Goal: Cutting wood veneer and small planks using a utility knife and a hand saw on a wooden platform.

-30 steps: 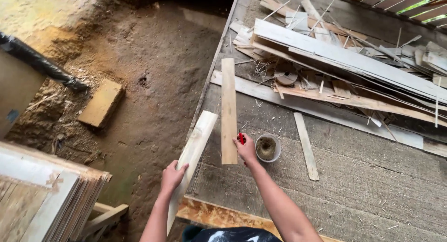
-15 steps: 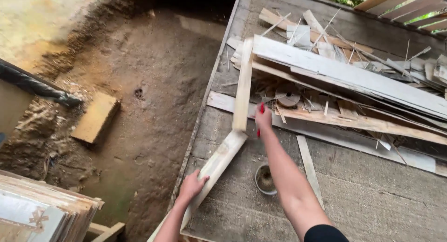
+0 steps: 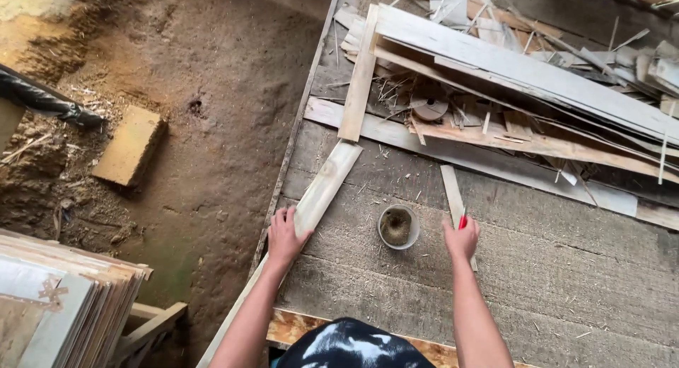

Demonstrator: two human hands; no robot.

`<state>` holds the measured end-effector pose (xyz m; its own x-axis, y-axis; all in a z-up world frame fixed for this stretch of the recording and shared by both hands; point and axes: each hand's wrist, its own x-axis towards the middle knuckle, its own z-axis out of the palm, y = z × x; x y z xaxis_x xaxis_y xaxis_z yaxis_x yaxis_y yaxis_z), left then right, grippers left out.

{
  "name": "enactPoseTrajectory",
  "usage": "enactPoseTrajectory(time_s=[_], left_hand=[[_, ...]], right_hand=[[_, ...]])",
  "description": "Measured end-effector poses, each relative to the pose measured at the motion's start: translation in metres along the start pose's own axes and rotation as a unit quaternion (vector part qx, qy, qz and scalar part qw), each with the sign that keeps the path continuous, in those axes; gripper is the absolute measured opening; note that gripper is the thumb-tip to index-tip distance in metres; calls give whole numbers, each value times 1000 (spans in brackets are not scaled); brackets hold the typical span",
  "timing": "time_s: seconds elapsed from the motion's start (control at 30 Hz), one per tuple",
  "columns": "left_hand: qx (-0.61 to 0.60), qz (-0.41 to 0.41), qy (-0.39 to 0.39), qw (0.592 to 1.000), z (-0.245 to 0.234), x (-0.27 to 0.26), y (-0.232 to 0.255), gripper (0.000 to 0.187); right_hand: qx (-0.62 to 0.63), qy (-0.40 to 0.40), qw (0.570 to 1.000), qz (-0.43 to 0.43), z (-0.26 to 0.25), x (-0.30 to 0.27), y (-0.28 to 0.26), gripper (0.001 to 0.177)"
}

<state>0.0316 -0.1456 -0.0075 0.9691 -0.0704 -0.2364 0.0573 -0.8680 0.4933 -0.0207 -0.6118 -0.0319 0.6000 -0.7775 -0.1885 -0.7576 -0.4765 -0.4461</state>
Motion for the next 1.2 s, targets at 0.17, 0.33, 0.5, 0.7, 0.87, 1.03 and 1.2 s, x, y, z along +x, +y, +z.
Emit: enactPoseTrajectory(time_s=[0.17,0.33,0.5,0.7,0.87,1.03,1.2], left_hand=[[46,-19,6,999,1,-40,-13,94],[66,-27,1,997,3,-54,-14,90],[132,-28,3,991,7,-44,-14,88],[168,-25,-14,985,7,-40,-11,92],[158,-40,-30,986,-6,-43,-3,92],[161,-45,-42,985,-1,-36,-8,93],[144,-44,-51,987,-1,-32,-11,90]], right_hand=[[-75,-58,995,13,-3,-15,52,78],[-114,-58,992,4,-2,-17,54,65],[-11,-69,995,-71,-59,-73,-35,59],[93,-247,949,-175,-48,-94,-122,49],[-11,-320,928,-193,-30,-113,-187,36],[-35,-339,925,-168,-15,-100,-214,43],[-36,-336,924,-179,-30,-99,-248,53]])
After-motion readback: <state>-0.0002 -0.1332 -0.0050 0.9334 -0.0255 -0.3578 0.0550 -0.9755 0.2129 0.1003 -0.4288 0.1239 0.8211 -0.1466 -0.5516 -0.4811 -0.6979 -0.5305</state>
